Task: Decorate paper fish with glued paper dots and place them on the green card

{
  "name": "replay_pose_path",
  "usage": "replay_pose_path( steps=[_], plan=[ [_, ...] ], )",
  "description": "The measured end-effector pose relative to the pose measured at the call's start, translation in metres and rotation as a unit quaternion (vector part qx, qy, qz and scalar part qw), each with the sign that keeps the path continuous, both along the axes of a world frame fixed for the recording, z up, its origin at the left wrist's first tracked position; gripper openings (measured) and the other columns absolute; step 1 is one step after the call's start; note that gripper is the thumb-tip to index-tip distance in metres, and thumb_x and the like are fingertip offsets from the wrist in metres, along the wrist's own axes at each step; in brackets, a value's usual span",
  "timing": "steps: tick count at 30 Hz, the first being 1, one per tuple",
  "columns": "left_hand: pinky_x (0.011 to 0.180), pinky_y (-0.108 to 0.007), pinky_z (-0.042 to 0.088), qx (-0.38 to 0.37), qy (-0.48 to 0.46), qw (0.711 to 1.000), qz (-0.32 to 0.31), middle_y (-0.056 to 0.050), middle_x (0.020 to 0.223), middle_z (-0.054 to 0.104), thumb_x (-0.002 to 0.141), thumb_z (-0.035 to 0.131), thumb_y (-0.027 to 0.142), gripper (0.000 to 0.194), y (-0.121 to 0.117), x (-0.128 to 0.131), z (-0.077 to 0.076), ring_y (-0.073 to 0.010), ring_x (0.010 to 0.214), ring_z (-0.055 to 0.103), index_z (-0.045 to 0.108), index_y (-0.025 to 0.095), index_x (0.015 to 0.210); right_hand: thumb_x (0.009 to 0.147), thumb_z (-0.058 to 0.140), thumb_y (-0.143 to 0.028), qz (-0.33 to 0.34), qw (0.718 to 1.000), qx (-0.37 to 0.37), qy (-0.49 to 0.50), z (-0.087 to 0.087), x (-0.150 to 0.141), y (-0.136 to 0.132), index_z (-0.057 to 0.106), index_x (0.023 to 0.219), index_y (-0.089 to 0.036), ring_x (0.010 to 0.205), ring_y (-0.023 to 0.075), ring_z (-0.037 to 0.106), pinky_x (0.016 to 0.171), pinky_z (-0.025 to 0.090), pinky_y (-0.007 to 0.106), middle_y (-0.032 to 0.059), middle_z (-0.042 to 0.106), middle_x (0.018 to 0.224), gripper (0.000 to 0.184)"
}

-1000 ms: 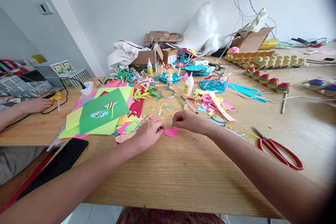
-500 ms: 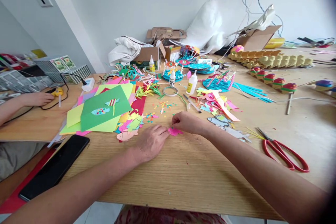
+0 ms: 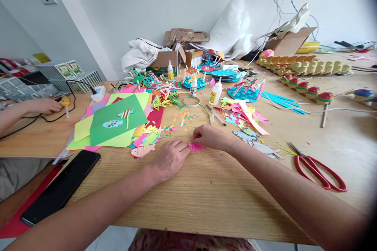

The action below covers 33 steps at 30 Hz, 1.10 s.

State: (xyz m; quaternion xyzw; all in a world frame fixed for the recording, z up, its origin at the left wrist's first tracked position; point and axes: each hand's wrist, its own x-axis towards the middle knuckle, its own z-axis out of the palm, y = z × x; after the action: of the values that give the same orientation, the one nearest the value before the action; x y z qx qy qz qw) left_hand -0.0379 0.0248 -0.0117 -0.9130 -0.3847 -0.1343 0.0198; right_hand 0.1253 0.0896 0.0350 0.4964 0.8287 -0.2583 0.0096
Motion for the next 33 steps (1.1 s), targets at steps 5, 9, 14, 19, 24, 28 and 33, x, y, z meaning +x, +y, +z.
replay_pose_path(
  steps=[5,9,14,19,24,28,33],
  plan=[
    [0.081,-0.034,0.042,0.009,-0.001,1.0,0.008,-0.004,0.098,0.055,0.082,0.039,0.014,0.022,0.0003,0.0,-0.0024,-0.0178,0.092,0.047,0.051,0.015,0.1,0.061,0.048,-0.02,-0.006,1.0,-0.001,-0.023,0.002,-0.002,-0.0016,0.066,0.074,-0.016,0.054,0.0096,0.048,0.044,0.03,0.019,0.0012,0.062,0.063,0.022],
    [0.081,-0.034,0.041,0.009,0.007,1.0,0.006,-0.005,0.097,0.055,0.082,0.039,0.013,0.021,-0.0004,-0.0004,-0.0018,-0.0178,0.091,0.047,0.051,0.015,0.1,0.061,0.047,-0.018,-0.013,1.0,0.005,-0.022,0.0003,-0.0021,-0.0016,0.066,0.074,-0.015,0.056,0.0094,0.049,0.045,0.03,0.018,0.0016,0.063,0.065,0.023],
    [0.081,-0.034,0.042,0.012,0.006,1.0,0.004,-0.004,0.098,0.055,0.082,0.039,0.013,0.021,-0.0003,-0.0004,-0.0013,-0.0178,0.091,0.047,0.051,0.015,0.1,0.061,0.047,-0.019,-0.017,1.0,0.012,-0.018,-0.0028,-0.0012,0.0,0.066,0.073,-0.015,0.055,0.0093,0.049,0.045,0.03,0.018,0.0015,0.063,0.064,0.023],
    [0.08,-0.034,0.042,0.023,0.004,1.0,0.006,-0.004,0.098,0.055,0.081,0.041,0.013,0.021,-0.0002,-0.0005,-0.0027,-0.0178,0.09,0.047,0.051,0.015,0.1,0.062,0.047,-0.019,-0.028,0.999,0.018,-0.021,-0.0029,-0.0014,-0.0011,0.067,0.072,-0.016,0.056,0.0097,0.05,0.045,0.03,0.019,0.0016,0.064,0.066,0.023],
    [0.08,-0.034,0.042,0.019,0.005,1.0,0.005,-0.004,0.097,0.055,0.081,0.04,0.013,0.021,-0.0008,-0.0008,-0.0029,-0.0181,0.09,0.047,0.051,0.015,0.1,0.062,0.047,-0.019,-0.035,0.999,0.016,-0.027,-0.0016,-0.0024,-0.0034,0.067,0.073,-0.016,0.057,0.01,0.051,0.045,0.03,0.019,0.0017,0.064,0.068,0.023],
    [0.08,-0.034,0.042,0.016,0.009,1.0,0.006,-0.004,0.097,0.055,0.081,0.041,0.013,0.021,-0.0011,-0.0006,-0.0016,-0.018,0.09,0.047,0.051,0.014,0.099,0.062,0.047,-0.019,-0.037,0.999,0.019,-0.026,-0.0015,-0.0023,-0.0031,0.067,0.073,-0.016,0.058,0.0101,0.052,0.046,0.03,0.019,0.0019,0.065,0.068,0.022],
    [0.081,-0.033,0.042,0.013,0.011,1.0,0.006,-0.004,0.097,0.055,0.081,0.041,0.013,0.021,-0.0005,0.0002,-0.0009,-0.0178,0.09,0.047,0.051,0.015,0.1,0.062,0.048,-0.02,-0.038,0.999,0.012,-0.02,-0.0023,-0.0013,-0.0024,0.066,0.073,-0.016,0.058,0.0103,0.052,0.045,0.03,0.019,0.0019,0.065,0.068,0.021]
  ],
)
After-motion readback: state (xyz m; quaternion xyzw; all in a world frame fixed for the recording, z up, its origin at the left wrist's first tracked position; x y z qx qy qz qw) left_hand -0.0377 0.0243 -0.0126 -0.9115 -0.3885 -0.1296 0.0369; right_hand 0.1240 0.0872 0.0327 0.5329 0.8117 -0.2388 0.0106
